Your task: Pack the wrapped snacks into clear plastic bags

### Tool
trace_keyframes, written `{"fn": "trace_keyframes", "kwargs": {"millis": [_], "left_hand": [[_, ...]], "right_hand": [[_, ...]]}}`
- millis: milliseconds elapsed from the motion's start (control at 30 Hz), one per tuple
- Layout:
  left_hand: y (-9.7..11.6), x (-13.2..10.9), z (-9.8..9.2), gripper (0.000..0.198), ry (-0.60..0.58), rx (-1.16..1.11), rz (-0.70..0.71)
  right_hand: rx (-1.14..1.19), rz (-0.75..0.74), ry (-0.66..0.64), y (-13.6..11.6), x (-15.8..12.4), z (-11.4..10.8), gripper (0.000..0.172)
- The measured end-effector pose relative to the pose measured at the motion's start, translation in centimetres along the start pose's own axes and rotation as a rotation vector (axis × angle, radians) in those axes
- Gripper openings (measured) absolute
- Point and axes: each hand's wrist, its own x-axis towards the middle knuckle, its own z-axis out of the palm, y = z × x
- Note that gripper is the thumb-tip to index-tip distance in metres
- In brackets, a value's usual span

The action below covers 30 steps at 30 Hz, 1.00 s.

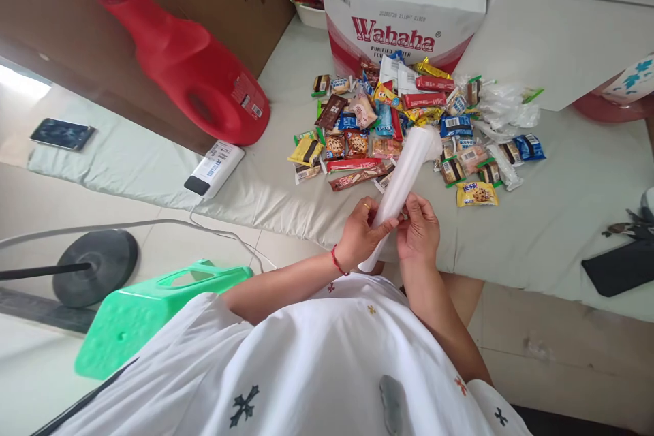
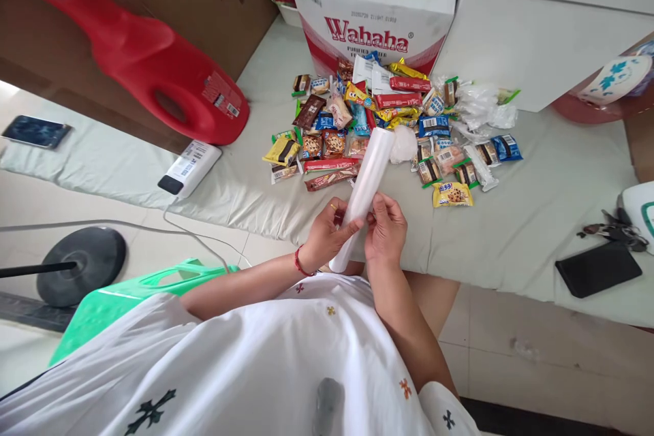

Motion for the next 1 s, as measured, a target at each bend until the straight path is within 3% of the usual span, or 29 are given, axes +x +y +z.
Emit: {"fn": "trace_keyframes", "kwargs": {"millis": [133, 300, 467, 800, 1000], "left_hand": [[-0.7, -0.2, 0.8, 0.043, -0.01, 0.02, -0.004], [-0.9, -0.5, 1.2, 0.051, -0.081, -0.127, -0.093], [-0.6, -0.6, 1.3, 0.061, -0.153, -0.272, -0.154], [-1.2, -0.7, 1.9, 0.058, -0.127, -0.265, -0.159], [-1.9, -0.8, 2.0, 0.057, -0.124, -0.219, -0.125]], "right_hand": [[-0.083, -0.08, 0.054, 0.7, 0.1, -0.8, 0.045], [-0.279, -0.162, 0.025, 0.7, 0.5, -1.6, 0.046], [-0.218, -0.133, 0.079, 0.2, 1.2, -2.1, 0.045], [-0.218, -0.101, 0.123, -0.2, -0.3, -1.6, 0.037], [-0.293, -0.029, 0.013, -0.4, 0.6, -2.5, 0.039]]}}
